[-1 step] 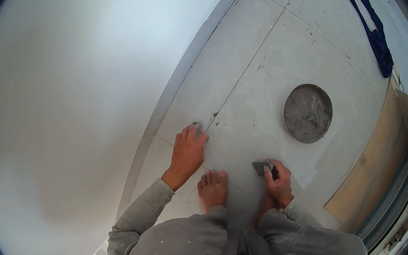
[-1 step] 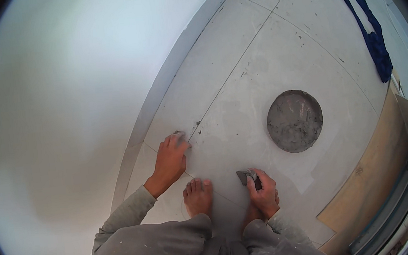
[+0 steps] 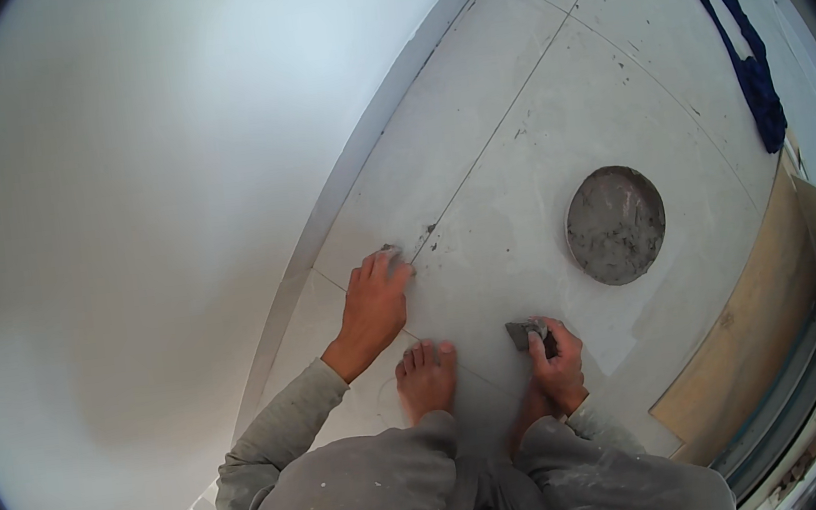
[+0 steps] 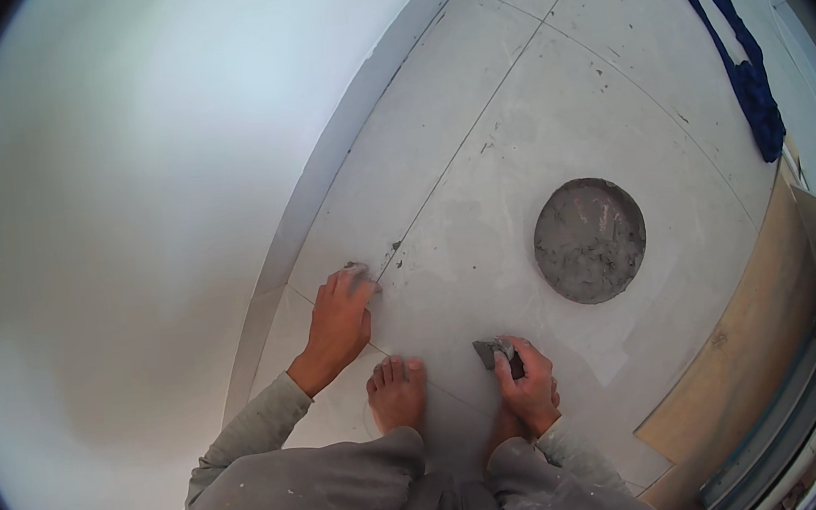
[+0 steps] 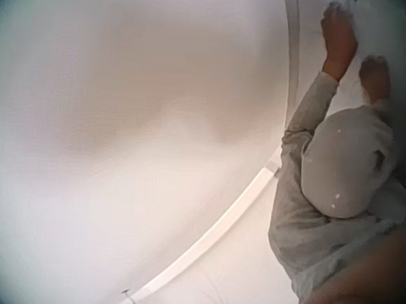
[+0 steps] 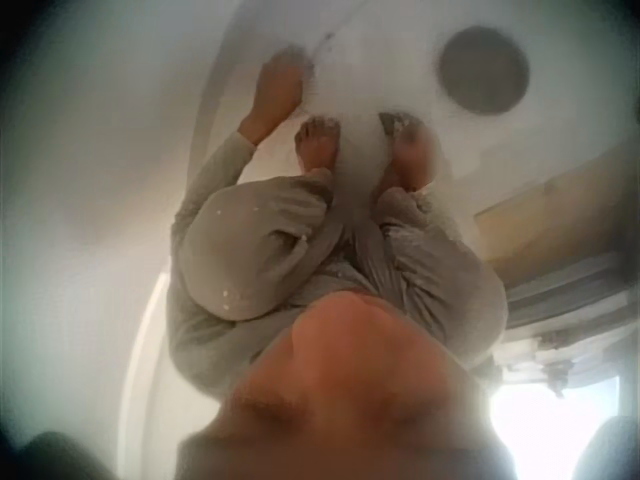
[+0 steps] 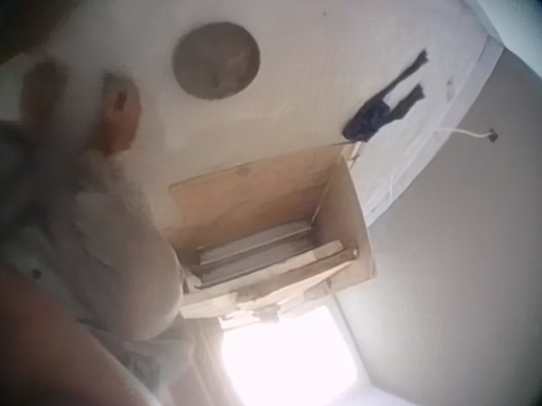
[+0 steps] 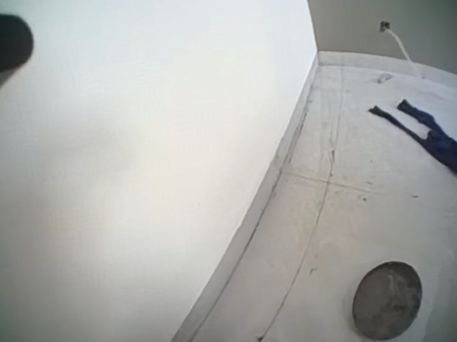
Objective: The person applies grout to the gaps between floor tiles using a small piece of tile as a spreader, picking up grout from a small container and smoothing it into the seams.
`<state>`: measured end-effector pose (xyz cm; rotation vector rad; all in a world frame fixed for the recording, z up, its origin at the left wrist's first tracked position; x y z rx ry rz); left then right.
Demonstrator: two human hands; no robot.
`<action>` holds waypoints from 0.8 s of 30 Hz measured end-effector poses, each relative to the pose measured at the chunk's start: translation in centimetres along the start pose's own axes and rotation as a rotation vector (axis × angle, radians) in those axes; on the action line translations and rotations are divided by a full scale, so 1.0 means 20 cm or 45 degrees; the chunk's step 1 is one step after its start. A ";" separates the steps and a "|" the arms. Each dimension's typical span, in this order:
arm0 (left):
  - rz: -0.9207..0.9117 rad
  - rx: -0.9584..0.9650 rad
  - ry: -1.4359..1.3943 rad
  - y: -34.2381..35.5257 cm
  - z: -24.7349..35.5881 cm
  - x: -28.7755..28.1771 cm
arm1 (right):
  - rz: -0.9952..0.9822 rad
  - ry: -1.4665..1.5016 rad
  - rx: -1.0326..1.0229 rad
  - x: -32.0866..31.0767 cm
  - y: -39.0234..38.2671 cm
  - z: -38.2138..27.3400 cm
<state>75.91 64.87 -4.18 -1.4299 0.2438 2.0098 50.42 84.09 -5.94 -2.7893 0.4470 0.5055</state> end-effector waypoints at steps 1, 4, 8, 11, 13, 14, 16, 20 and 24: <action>-0.003 0.000 0.001 0.01 0.01 -0.01 | 0.000 0.001 0.003 0.00 0.00 0.00; 0.110 -0.073 -0.047 0.12 0.08 -0.03 | -0.026 -0.013 -0.009 -0.01 0.00 -0.01; 0.078 -0.008 -0.020 0.21 0.11 -0.01 | -0.039 -0.011 0.017 -0.01 0.00 -0.01; 0.063 0.033 0.018 0.14 0.05 0.04 | -0.020 0.006 0.018 -0.01 0.00 -0.01; 0.044 0.042 0.032 0.05 0.02 0.02 | -0.007 0.034 0.028 -0.01 0.01 -0.01; -0.009 0.008 -0.028 0.01 0.00 0.00 | -0.015 0.016 0.023 -0.01 0.01 -0.02; -0.067 -0.025 -0.086 0.00 0.01 -0.03 | -0.023 0.001 0.023 -0.01 0.01 -0.02; 0.123 0.046 -0.047 0.20 0.08 -0.02 | -0.024 0.005 0.007 -0.01 0.01 0.00; 0.140 0.133 0.014 0.31 0.11 0.00 | -0.019 -0.005 -0.019 0.00 0.01 -0.02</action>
Point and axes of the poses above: each hand's wrist, its own y-axis towards the middle knuckle, its own x-axis out of the palm, z = x × y, the point moved 2 cm from there along y, towards the middle knuckle, and after that the axes turned 2 degrees about -x, right-handed, at the moved point
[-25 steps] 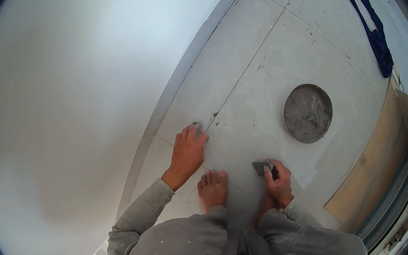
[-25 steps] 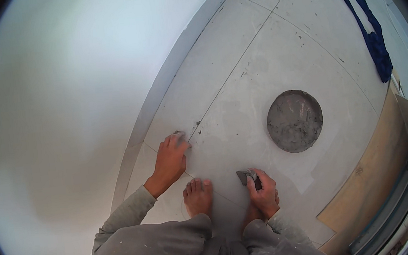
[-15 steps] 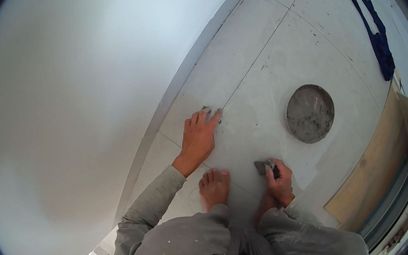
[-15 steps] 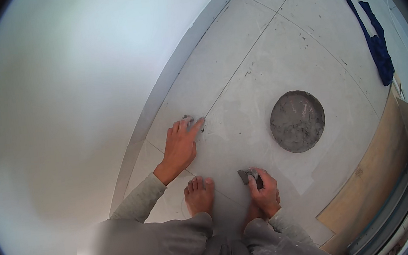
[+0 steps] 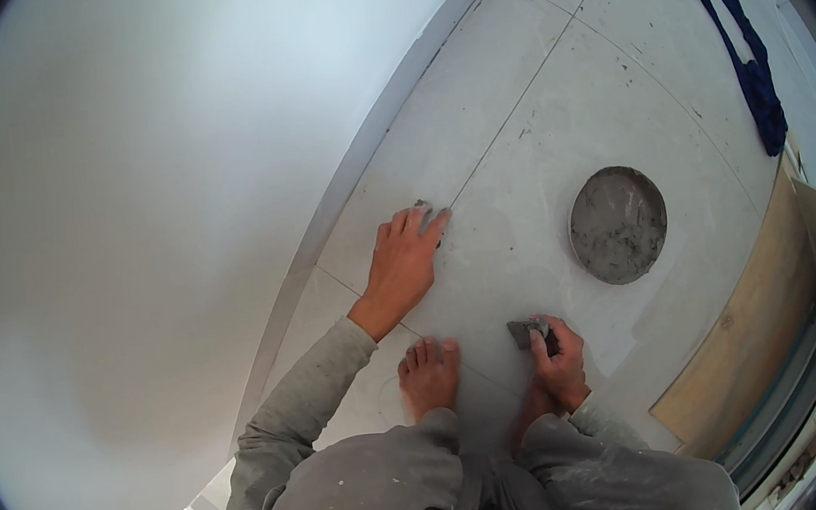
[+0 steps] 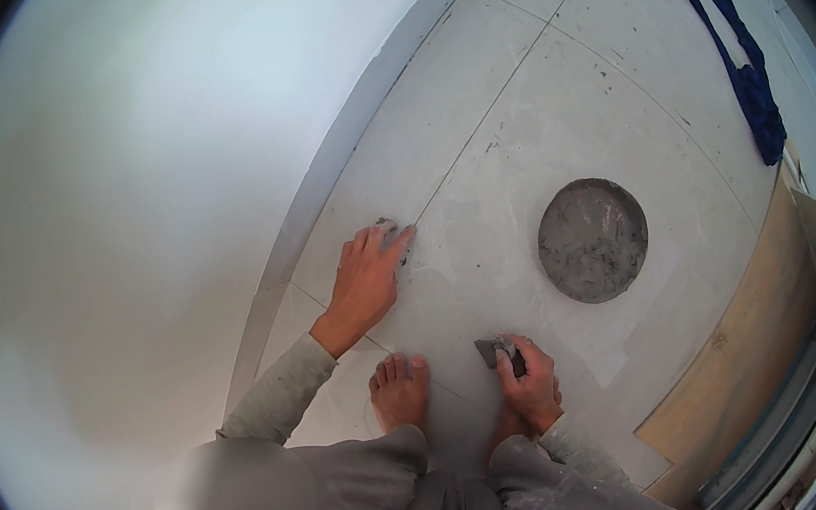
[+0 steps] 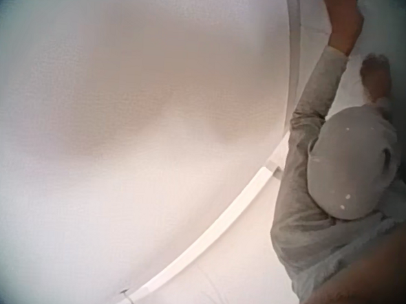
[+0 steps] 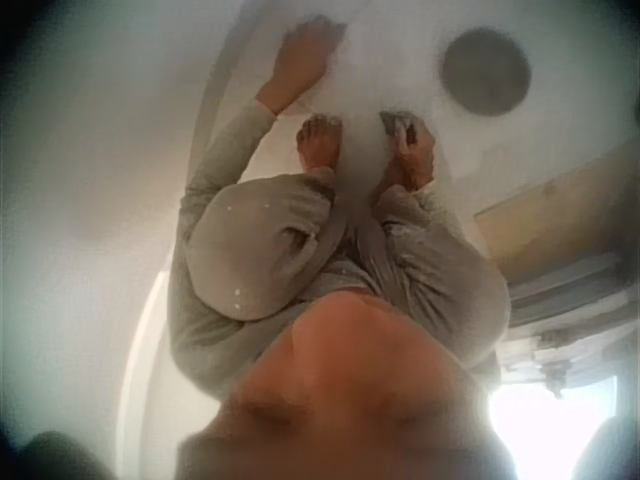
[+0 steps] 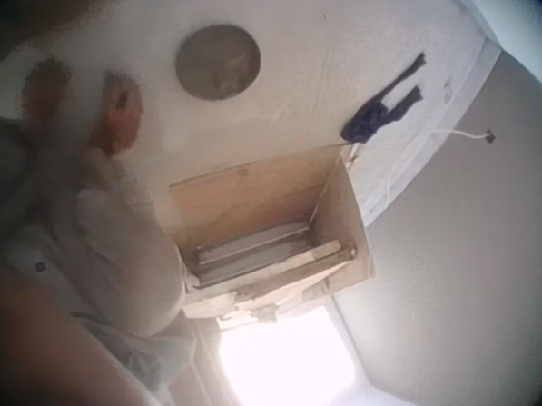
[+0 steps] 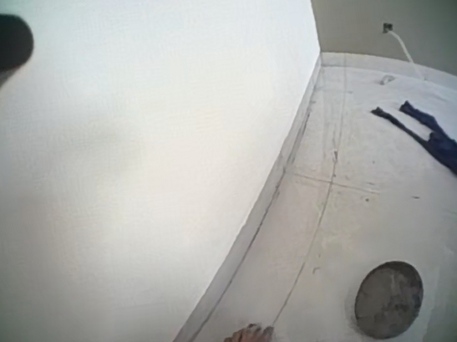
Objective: The person applies grout to the gaps between floor tiles using a small piece of tile as a spreader, picking up grout from a small container and smoothing it into the seams.
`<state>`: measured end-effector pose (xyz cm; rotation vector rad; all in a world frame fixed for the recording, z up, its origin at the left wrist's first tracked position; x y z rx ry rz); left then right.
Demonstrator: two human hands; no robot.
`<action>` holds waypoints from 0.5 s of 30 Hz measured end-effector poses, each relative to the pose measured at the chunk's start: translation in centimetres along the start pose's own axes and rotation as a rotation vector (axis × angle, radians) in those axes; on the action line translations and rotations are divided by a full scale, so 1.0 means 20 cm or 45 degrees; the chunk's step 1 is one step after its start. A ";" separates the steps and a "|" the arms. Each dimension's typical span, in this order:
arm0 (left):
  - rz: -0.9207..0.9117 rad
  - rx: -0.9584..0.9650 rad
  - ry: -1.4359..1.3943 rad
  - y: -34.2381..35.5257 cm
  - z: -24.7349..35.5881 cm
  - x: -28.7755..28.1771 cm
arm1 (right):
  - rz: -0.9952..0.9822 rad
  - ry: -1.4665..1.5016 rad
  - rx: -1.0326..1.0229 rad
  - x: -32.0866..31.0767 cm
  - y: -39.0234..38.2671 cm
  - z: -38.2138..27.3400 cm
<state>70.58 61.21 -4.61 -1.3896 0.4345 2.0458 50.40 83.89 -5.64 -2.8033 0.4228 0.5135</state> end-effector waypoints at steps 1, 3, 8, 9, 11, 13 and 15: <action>0.002 0.005 -0.005 -0.01 0.00 0.01 | 0.005 -0.005 0.000 -0.01 0.00 0.01; -0.086 -0.039 0.059 -0.10 -0.06 0.02 | -0.004 0.003 0.077 -0.02 -0.02 0.02; -0.131 -0.211 0.205 -0.20 -0.07 -0.09 | 0.025 0.007 0.021 -0.01 0.00 0.01; -0.089 -0.287 0.289 -0.17 -0.06 -0.11 | 0.022 -0.008 0.020 0.00 0.00 0.01; -0.019 -0.263 0.407 -0.05 -0.09 -0.14 | -0.002 0.021 0.031 0.00 0.01 -0.01; 0.057 -0.223 0.497 0.14 -0.10 -0.12 | -0.009 0.020 0.045 -0.04 0.01 0.00; 0.040 -0.194 0.706 0.30 -0.15 -0.06 | 0.024 -0.010 -0.002 -0.03 0.01 0.03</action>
Point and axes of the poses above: each hand's wrist, its own y-axis towards the middle knuckle, its own x-axis out of the palm, z = x × y, the point moved 2 cm from there along y, towards the middle knuckle, and after that the axes turned 2 degrees about -x, right-handed, at the moved point
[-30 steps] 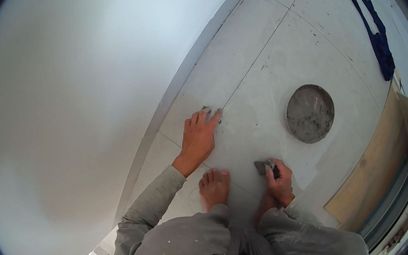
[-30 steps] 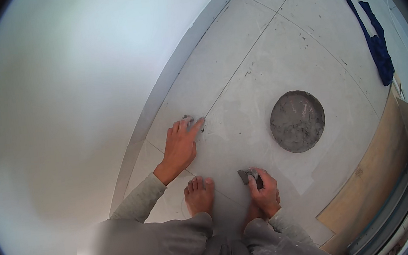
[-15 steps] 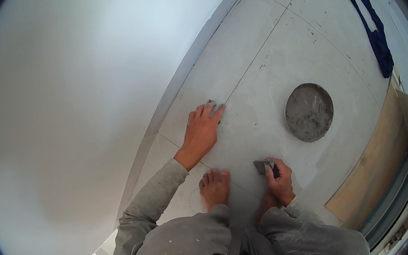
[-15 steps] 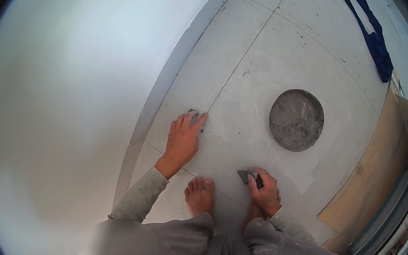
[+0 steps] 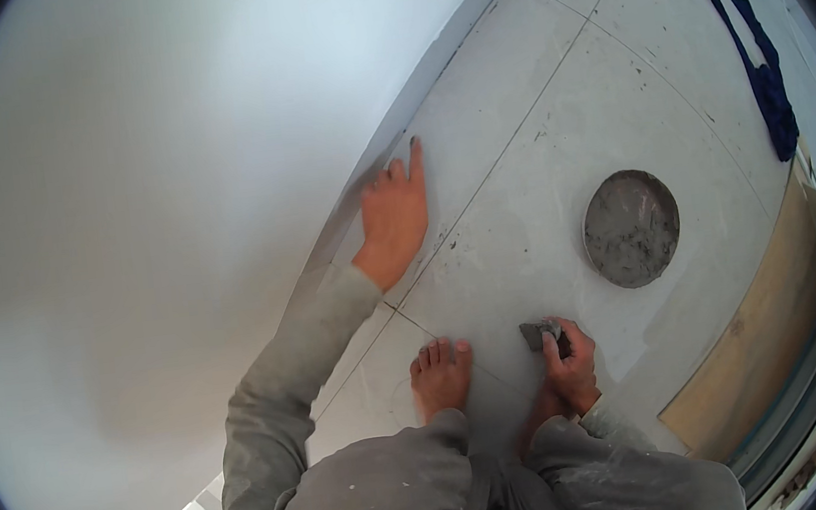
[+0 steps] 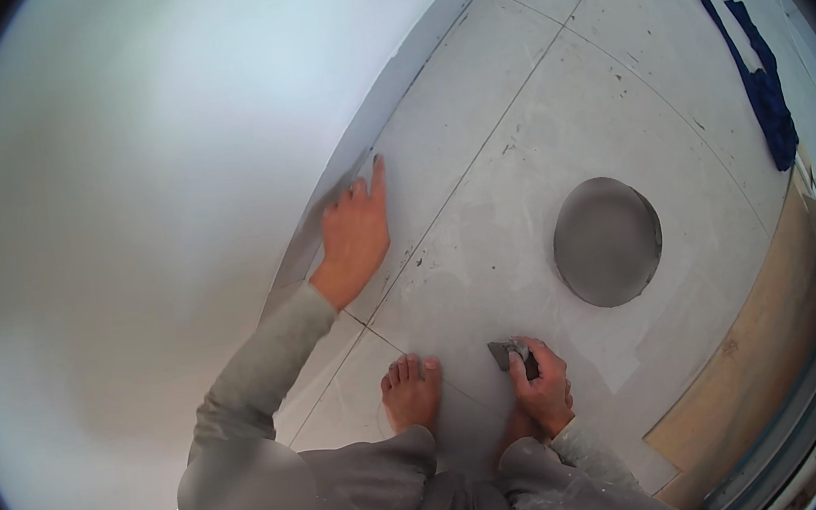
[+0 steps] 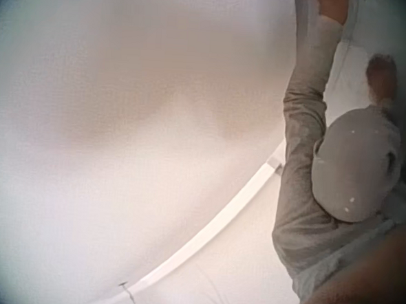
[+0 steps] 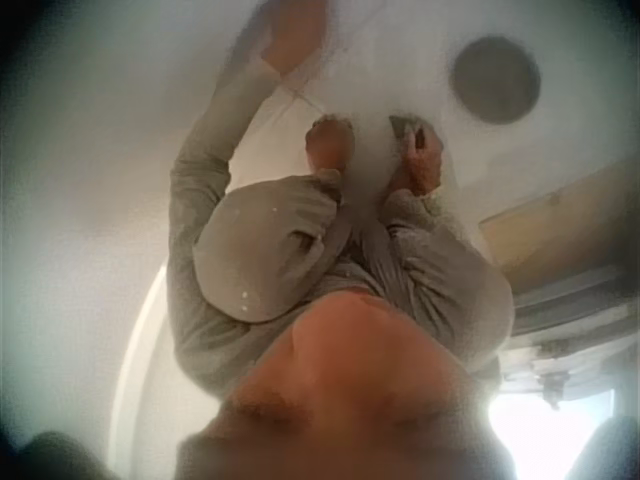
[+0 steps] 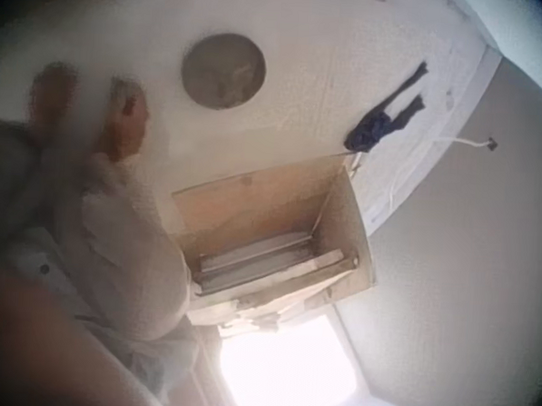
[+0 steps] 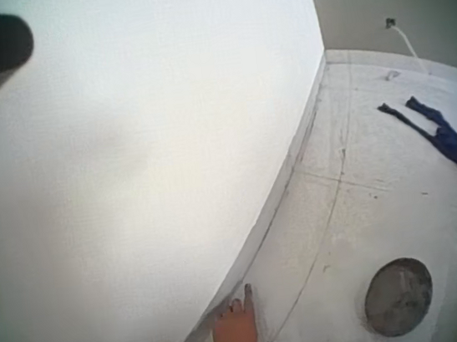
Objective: The person applies grout to the gaps between floor tiles using a small piece of tile as a spreader, picking up grout from a small container and smoothing it into the seams.
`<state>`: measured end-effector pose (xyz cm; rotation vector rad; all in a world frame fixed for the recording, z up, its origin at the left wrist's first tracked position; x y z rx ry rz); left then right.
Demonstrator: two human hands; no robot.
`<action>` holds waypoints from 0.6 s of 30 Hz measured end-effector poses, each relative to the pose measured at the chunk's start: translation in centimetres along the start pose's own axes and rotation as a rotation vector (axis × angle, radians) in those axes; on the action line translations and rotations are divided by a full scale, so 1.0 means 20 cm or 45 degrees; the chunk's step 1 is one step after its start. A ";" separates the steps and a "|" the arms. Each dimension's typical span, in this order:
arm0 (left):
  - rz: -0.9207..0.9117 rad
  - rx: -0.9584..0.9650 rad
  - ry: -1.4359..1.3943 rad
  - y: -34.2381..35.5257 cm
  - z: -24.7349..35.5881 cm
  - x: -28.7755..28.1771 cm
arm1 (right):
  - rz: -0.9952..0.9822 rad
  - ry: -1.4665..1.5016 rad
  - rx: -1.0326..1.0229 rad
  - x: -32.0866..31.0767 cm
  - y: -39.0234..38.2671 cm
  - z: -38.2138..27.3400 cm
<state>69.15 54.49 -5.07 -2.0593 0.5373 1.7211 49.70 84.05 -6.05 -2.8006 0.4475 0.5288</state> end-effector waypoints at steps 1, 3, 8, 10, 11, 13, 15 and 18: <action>0.001 -0.015 0.010 0.05 -0.03 0.03 | -0.012 0.007 -0.012 0.02 0.00 -0.01; -0.228 -0.079 0.205 0.10 -0.08 0.11 | -0.026 0.050 0.025 0.04 -0.01 -0.01; -0.329 -0.103 0.117 -0.09 -0.20 0.14 | -0.006 0.043 0.013 0.04 -0.03 0.00; -0.361 -0.105 0.085 -0.21 -0.25 0.09 | 0.020 0.063 0.018 0.04 -0.03 0.00; -0.454 -0.124 0.045 -0.25 -0.28 0.04 | 0.020 0.077 0.007 0.04 -0.03 0.00; -0.581 -0.169 -0.016 -0.33 -0.29 -0.01 | 0.054 0.082 0.004 0.00 -0.03 -0.01; -0.643 -0.248 -0.061 -0.45 -0.35 0.01 | -0.002 0.176 0.146 -0.01 -0.03 0.00; -0.754 -0.314 -0.158 -0.59 -0.33 0.00 | 0.076 0.289 0.166 0.01 -0.05 0.03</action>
Point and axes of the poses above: each hand's wrist, its own y-axis towards the middle knuckle, its own x-axis out of the palm, z = x × y, the point moved 2 cm from there along y, towards the middle knuckle, and after that the axes turned 2 degrees about -x, right-handed, at the moved point
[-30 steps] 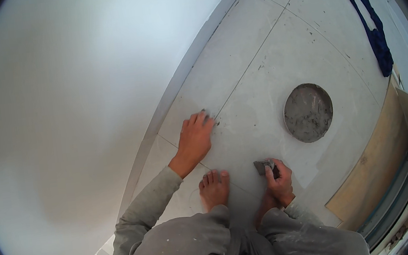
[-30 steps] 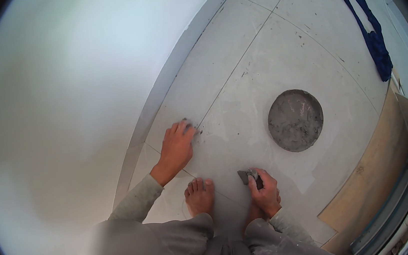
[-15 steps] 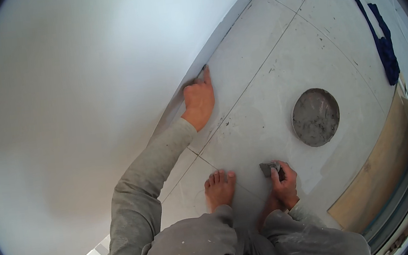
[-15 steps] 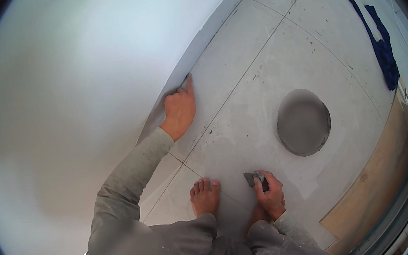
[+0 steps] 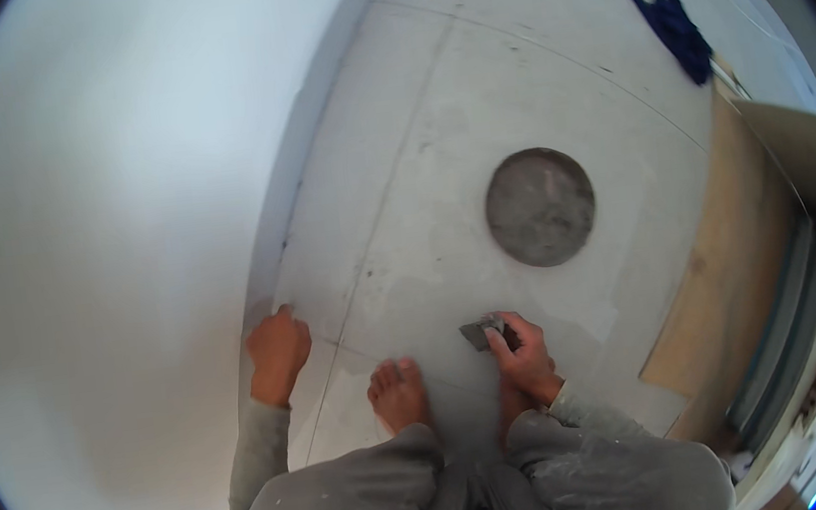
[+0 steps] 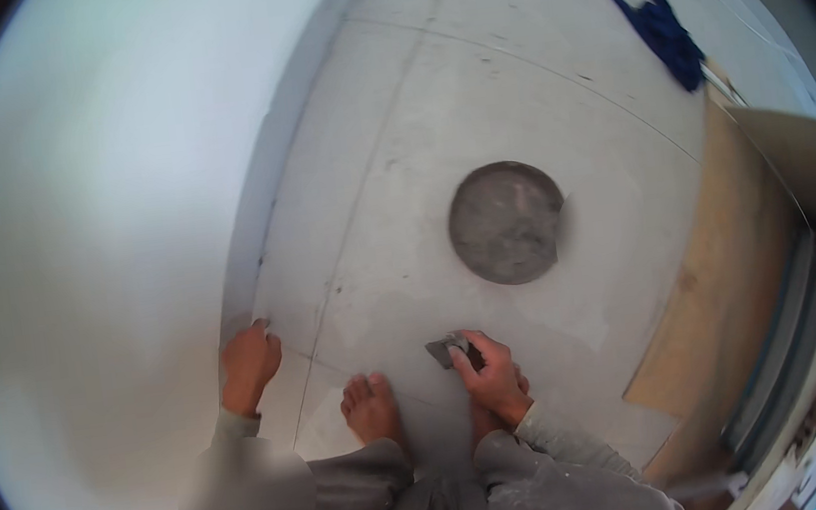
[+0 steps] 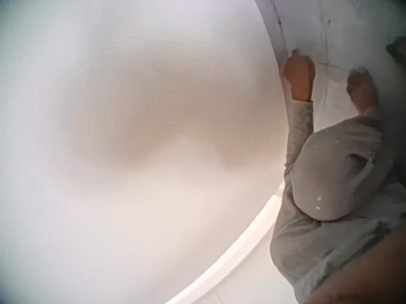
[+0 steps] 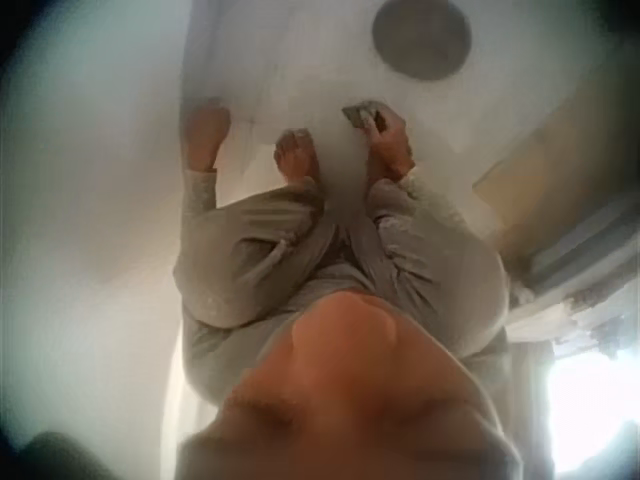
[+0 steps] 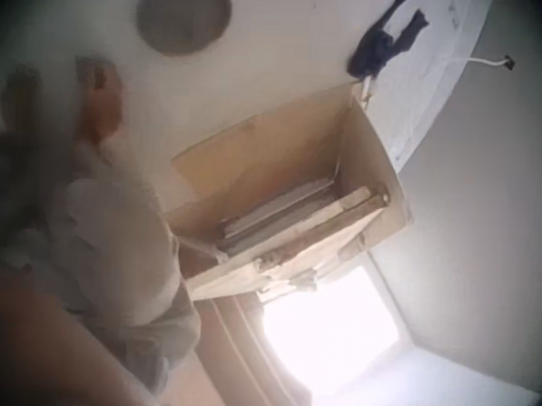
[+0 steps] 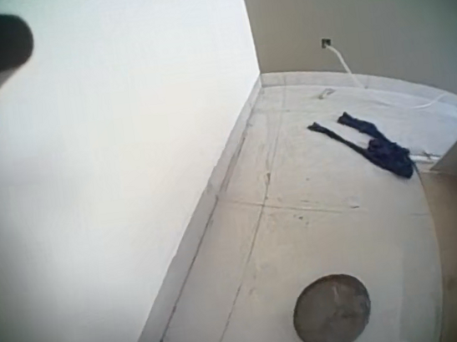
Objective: The person applies grout to the gaps between floor tiles using a small piece of tile as a spreader, picking up grout from a small container and smoothing it into the seams.
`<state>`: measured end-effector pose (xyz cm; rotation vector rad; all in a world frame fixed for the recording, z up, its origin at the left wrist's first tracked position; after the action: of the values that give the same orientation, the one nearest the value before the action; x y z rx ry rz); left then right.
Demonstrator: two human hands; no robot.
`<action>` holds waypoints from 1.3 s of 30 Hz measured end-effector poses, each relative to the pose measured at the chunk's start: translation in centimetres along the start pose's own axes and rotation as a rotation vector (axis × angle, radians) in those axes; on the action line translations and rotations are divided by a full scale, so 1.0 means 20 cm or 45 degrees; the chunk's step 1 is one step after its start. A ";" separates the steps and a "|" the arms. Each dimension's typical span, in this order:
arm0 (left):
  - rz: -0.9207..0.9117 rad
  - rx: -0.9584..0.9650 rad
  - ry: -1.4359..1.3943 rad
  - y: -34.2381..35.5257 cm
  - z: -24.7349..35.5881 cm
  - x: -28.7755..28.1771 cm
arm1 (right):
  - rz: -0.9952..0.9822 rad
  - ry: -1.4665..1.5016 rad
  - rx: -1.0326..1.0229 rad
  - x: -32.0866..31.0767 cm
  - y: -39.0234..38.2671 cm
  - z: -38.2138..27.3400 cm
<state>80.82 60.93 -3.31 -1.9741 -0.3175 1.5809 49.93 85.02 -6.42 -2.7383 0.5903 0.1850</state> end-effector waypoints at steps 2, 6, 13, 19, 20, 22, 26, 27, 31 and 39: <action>0.192 0.240 -0.132 -0.05 0.19 -0.11 | 0.121 0.102 0.126 -0.04 0.02 -0.09; 0.412 0.892 -0.458 -0.10 0.83 -0.29 | 0.508 0.384 0.126 -0.25 0.10 -0.14; 0.601 1.332 -0.354 -0.03 1.48 -0.18 | 0.921 0.588 0.042 -0.56 0.26 -0.09; 0.632 1.351 -0.266 -0.02 1.59 -0.09 | 0.974 0.586 0.162 -0.61 0.17 -0.03; 0.648 1.384 -0.278 -0.02 1.59 -0.10 | 0.973 0.523 0.155 -0.62 0.16 -0.03; 0.640 1.350 -0.272 -0.02 1.59 -0.11 | 0.927 0.551 0.163 -0.60 0.15 0.00; 0.612 1.281 -0.303 -0.01 1.54 -0.13 | 0.864 0.608 0.157 -0.56 0.18 0.01; 0.609 1.278 -0.296 -0.01 1.53 -0.14 | 0.861 0.615 0.162 -0.56 0.18 0.01; 0.590 1.214 -0.583 0.00 1.44 -0.30 | 0.908 0.566 0.145 -0.63 0.19 0.01; 1.122 0.590 -0.072 0.82 0.99 -0.77 | 0.884 0.587 0.122 -0.62 0.22 -0.05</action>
<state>55.12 45.50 -2.88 -1.7642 0.9455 1.9661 36.84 85.64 -4.43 -2.3709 1.6106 -0.3180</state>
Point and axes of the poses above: each hand's wrist, its own y-axis towards the middle knuckle, its own x-axis out of the palm, z = x × y, the point moved 2 cm from there along y, towards the middle knuckle, and after that the axes turned 2 degrees about -x, right-handed, at the moved point
